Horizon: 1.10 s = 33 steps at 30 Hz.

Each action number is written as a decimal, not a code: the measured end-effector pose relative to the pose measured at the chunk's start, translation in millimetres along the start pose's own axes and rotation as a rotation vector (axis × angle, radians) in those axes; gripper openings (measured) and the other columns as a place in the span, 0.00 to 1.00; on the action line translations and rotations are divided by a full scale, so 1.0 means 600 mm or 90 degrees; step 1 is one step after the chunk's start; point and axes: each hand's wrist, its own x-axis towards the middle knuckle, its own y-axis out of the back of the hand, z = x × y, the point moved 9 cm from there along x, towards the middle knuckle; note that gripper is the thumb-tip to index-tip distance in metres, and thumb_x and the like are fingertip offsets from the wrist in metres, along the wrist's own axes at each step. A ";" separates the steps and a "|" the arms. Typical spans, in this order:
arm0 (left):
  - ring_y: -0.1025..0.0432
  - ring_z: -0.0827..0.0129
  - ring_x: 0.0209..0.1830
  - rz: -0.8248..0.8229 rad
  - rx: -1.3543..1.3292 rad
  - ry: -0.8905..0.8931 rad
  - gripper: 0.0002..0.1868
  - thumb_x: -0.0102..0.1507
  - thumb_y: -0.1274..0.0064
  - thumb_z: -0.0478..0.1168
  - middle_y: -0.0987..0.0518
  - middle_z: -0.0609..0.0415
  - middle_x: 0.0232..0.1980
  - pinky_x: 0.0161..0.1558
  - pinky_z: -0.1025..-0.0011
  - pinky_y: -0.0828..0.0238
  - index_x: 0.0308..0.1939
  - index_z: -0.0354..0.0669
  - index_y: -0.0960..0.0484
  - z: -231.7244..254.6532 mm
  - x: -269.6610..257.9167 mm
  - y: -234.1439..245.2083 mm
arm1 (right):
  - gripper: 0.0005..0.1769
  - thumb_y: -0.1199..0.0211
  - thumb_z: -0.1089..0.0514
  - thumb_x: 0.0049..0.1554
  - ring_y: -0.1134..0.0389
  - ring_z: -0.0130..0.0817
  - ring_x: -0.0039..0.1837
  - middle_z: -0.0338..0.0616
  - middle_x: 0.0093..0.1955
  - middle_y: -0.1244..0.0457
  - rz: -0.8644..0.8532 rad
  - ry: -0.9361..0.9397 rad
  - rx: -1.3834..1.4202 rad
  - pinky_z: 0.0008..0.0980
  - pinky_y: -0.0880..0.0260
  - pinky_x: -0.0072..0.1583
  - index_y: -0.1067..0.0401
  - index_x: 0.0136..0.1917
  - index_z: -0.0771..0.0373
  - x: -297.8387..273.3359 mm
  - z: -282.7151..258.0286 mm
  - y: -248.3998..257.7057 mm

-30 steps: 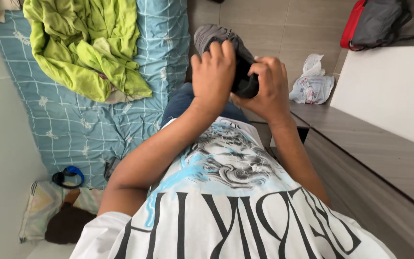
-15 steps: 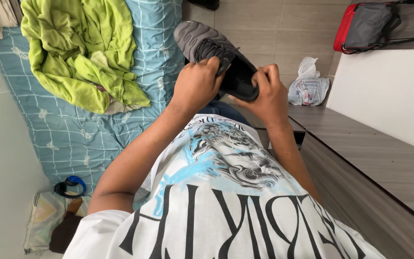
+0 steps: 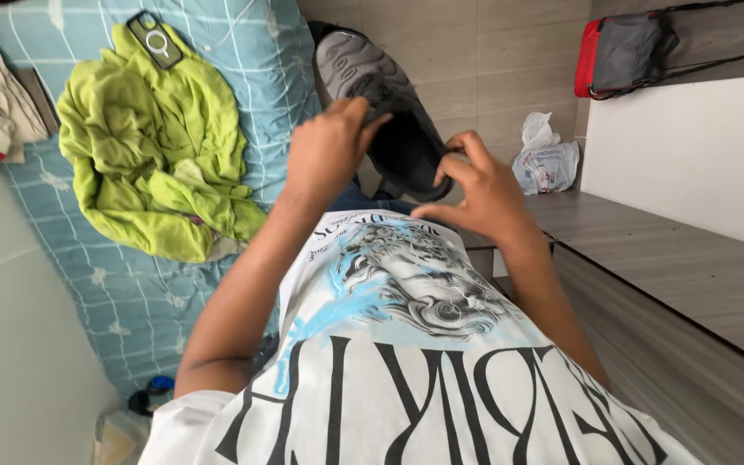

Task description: The recorder takes several pairs of shoes from a storage area and examines them while sitting on a bed.

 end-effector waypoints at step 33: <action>0.28 0.36 0.34 -0.046 -0.219 -0.052 0.10 0.63 0.48 0.37 0.24 0.40 0.44 0.35 0.45 0.31 0.43 0.38 0.32 0.069 0.041 0.010 | 0.14 0.32 0.66 0.59 0.33 0.49 0.54 0.51 0.52 0.39 0.428 -0.121 -0.031 0.44 0.31 0.56 0.30 0.58 0.67 0.031 -0.008 0.097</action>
